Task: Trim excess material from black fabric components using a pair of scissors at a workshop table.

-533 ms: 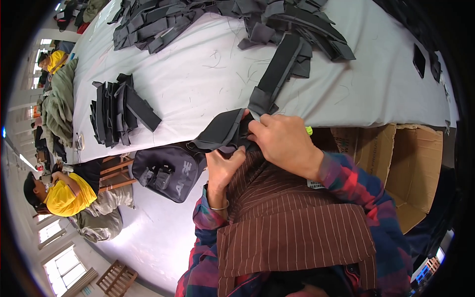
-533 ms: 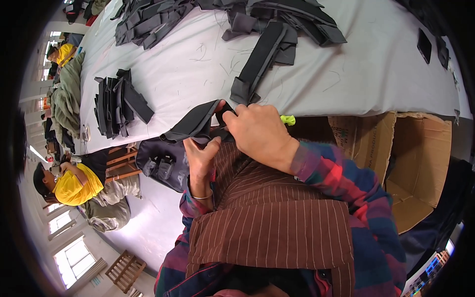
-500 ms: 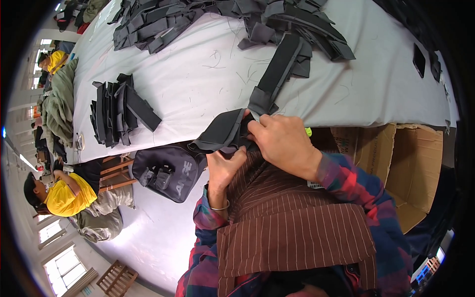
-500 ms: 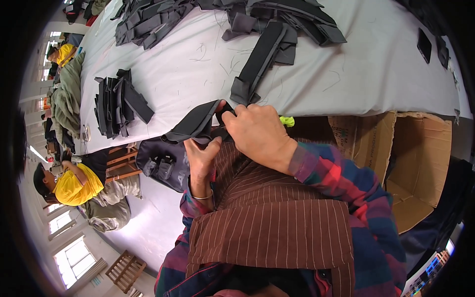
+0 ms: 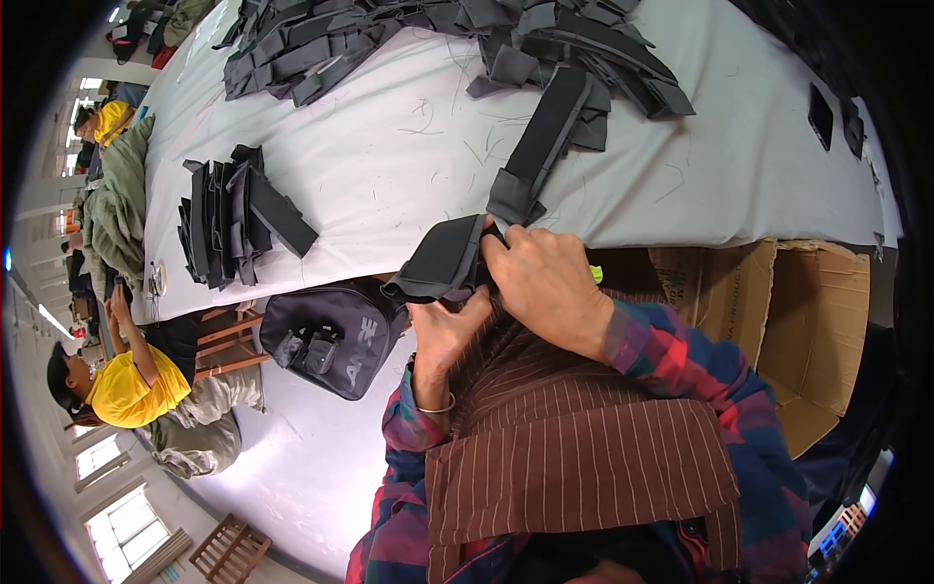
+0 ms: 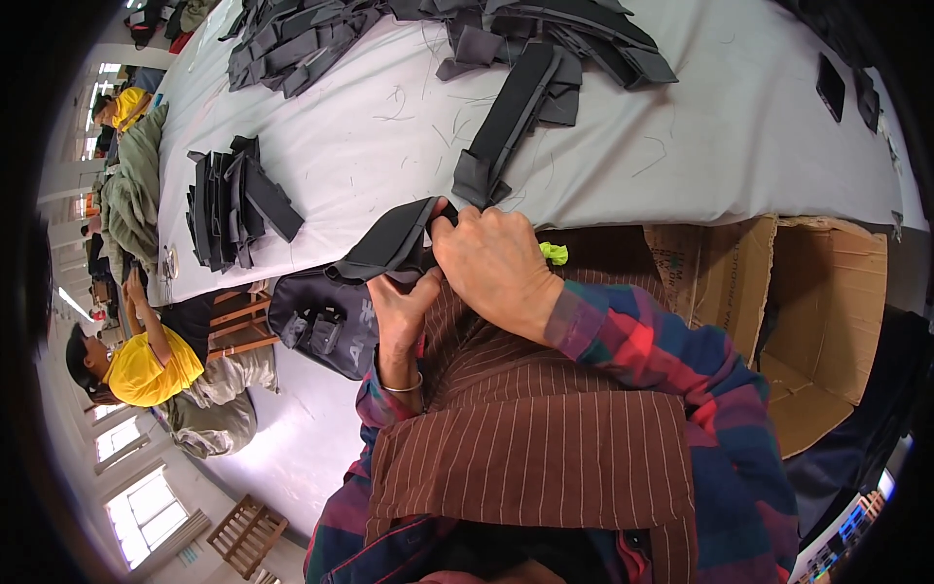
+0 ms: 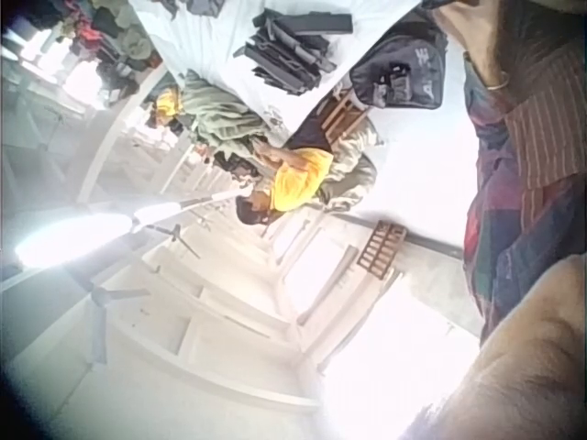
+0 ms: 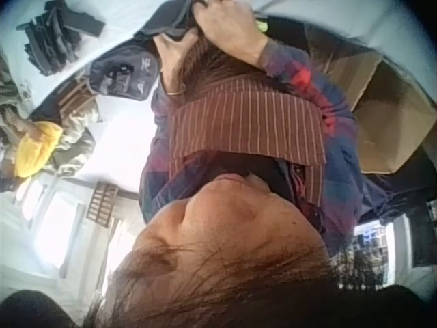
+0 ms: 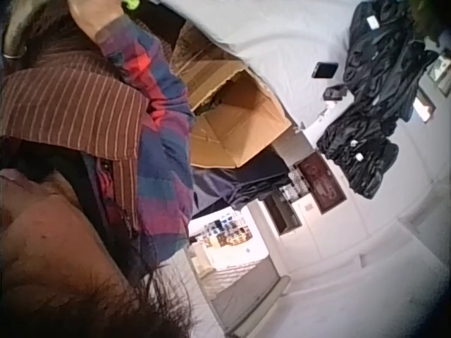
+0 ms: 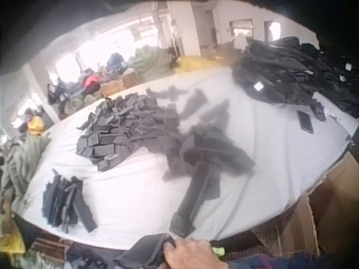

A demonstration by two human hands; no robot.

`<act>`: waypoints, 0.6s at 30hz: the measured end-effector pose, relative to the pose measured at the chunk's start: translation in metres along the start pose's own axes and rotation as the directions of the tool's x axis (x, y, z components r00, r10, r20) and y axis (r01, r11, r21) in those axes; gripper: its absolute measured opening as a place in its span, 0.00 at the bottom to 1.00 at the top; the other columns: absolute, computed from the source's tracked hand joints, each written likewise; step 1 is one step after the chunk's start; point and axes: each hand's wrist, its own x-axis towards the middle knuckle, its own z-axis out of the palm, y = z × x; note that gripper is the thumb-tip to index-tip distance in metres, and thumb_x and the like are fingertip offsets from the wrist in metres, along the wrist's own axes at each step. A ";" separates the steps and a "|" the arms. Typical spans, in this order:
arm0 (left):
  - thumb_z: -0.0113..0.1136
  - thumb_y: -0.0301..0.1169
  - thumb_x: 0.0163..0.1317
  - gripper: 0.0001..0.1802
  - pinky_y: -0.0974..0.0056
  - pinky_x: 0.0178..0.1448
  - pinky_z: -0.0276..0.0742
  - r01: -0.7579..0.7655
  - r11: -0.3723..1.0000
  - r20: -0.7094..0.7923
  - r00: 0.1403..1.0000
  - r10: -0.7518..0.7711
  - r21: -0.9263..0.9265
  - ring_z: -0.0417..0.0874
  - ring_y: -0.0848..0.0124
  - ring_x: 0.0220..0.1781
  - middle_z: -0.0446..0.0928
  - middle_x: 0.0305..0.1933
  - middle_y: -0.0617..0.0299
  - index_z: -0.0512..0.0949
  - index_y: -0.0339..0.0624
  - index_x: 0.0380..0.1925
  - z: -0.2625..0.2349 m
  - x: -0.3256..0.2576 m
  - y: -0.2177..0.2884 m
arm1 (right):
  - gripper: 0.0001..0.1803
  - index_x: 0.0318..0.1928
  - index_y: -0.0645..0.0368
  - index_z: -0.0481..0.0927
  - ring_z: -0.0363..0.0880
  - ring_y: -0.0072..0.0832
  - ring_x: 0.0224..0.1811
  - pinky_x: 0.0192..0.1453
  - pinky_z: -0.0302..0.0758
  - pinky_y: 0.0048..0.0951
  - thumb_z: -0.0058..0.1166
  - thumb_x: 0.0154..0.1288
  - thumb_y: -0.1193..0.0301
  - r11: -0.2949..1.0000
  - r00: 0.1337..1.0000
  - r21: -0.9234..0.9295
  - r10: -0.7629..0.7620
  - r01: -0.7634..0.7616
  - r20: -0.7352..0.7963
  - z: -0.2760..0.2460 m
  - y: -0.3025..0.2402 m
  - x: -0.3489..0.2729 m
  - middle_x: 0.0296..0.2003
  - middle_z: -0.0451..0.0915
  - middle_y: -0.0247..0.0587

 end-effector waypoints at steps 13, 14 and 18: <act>0.51 0.13 0.42 0.31 0.65 0.63 0.69 -0.018 0.995 0.012 1.000 0.020 -0.095 0.75 0.64 0.61 0.75 0.57 0.48 0.71 0.26 0.54 -0.001 0.003 0.005 | 0.07 0.32 0.57 0.77 0.79 0.39 0.29 0.29 0.74 0.40 0.57 0.60 0.67 0.988 0.996 0.148 -0.027 0.039 -0.085 0.007 0.009 -0.002 0.25 0.76 0.38; 0.50 0.13 0.42 0.31 0.64 0.62 0.70 -0.025 0.997 0.015 1.000 0.026 -0.067 0.75 0.63 0.61 0.75 0.57 0.48 0.71 0.26 0.54 -0.001 0.003 0.004 | 0.07 0.32 0.57 0.77 0.79 0.39 0.29 0.29 0.74 0.40 0.57 0.60 0.67 0.988 0.995 0.146 -0.029 0.043 -0.093 0.006 0.009 -0.002 0.25 0.76 0.38; 0.53 0.15 0.44 0.28 0.68 0.57 0.70 -0.050 0.991 -0.031 0.998 0.047 -0.124 0.77 0.72 0.49 0.78 0.54 0.56 0.74 0.29 0.51 0.002 0.005 0.007 | 0.07 0.31 0.56 0.77 0.79 0.39 0.29 0.30 0.74 0.40 0.58 0.59 0.68 0.984 0.995 0.175 -0.012 0.029 -0.095 -0.003 0.009 -0.002 0.25 0.75 0.38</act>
